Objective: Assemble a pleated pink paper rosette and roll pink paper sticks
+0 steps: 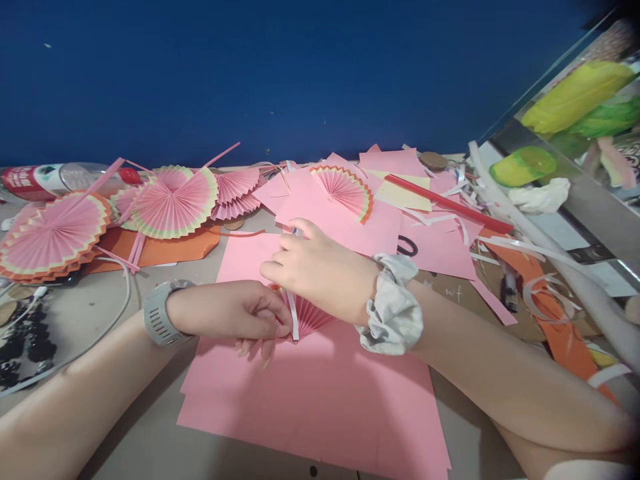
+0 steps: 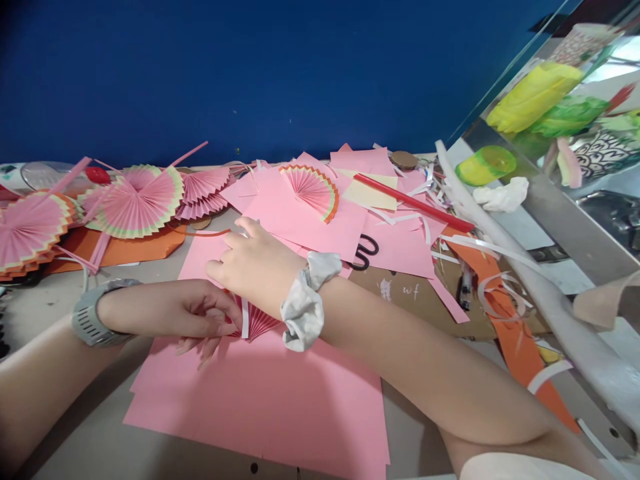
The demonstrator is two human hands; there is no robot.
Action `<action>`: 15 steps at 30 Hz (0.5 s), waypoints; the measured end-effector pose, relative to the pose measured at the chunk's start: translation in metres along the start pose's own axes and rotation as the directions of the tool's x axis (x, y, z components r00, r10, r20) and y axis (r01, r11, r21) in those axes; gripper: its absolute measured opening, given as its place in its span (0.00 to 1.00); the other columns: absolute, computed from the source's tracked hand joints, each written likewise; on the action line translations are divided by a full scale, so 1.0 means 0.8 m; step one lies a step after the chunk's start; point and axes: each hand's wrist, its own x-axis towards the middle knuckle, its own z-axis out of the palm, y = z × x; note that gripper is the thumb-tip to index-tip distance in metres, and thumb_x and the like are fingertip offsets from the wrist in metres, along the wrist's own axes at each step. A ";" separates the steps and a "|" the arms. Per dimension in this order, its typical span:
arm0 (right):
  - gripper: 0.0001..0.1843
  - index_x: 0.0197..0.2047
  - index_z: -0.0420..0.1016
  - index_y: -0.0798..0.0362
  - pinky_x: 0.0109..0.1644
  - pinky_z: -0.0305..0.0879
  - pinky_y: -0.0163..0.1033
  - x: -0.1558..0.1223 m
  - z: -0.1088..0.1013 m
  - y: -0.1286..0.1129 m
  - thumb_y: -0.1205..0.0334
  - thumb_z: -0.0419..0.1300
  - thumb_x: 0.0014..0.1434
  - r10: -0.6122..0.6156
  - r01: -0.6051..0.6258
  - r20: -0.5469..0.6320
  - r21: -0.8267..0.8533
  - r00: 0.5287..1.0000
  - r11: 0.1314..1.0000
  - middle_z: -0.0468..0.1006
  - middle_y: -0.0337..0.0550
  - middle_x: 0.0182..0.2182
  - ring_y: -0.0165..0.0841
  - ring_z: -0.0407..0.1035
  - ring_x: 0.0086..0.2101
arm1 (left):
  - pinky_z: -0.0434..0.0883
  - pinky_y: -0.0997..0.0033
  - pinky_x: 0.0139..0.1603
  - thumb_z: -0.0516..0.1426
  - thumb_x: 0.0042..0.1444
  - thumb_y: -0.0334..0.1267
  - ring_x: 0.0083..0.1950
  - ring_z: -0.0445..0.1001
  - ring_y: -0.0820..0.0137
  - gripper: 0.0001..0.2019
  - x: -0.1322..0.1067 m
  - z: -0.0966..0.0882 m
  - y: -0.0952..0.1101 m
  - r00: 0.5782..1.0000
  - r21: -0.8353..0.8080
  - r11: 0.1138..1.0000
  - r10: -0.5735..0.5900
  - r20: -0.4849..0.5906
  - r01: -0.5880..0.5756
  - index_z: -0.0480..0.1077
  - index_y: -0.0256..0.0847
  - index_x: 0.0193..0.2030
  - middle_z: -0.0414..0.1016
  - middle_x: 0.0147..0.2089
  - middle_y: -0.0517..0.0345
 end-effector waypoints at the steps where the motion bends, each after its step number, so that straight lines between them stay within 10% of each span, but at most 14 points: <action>1: 0.08 0.36 0.68 0.53 0.54 0.47 0.50 0.000 0.000 -0.001 0.74 0.51 0.58 0.005 -0.005 0.006 -0.006 1.000 1.000 0.78 0.39 0.31 0.37 0.66 0.39 | 0.67 0.84 0.24 0.50 0.60 0.37 0.23 0.69 0.79 0.09 0.000 0.000 -0.001 1.000 -0.002 1.000 0.000 0.001 0.000 0.70 0.37 0.40 0.76 0.27 0.58; 15: 0.08 0.37 0.67 0.55 0.53 0.49 0.49 0.001 -0.004 -0.002 0.75 0.50 0.58 0.002 -0.003 0.053 0.018 0.999 1.000 0.77 0.41 0.30 0.39 0.66 0.40 | 0.68 0.82 0.25 0.47 0.61 0.37 0.24 0.69 0.77 0.10 0.003 -0.001 -0.005 1.000 0.026 1.000 0.009 -0.011 -0.009 0.69 0.38 0.36 0.76 0.27 0.58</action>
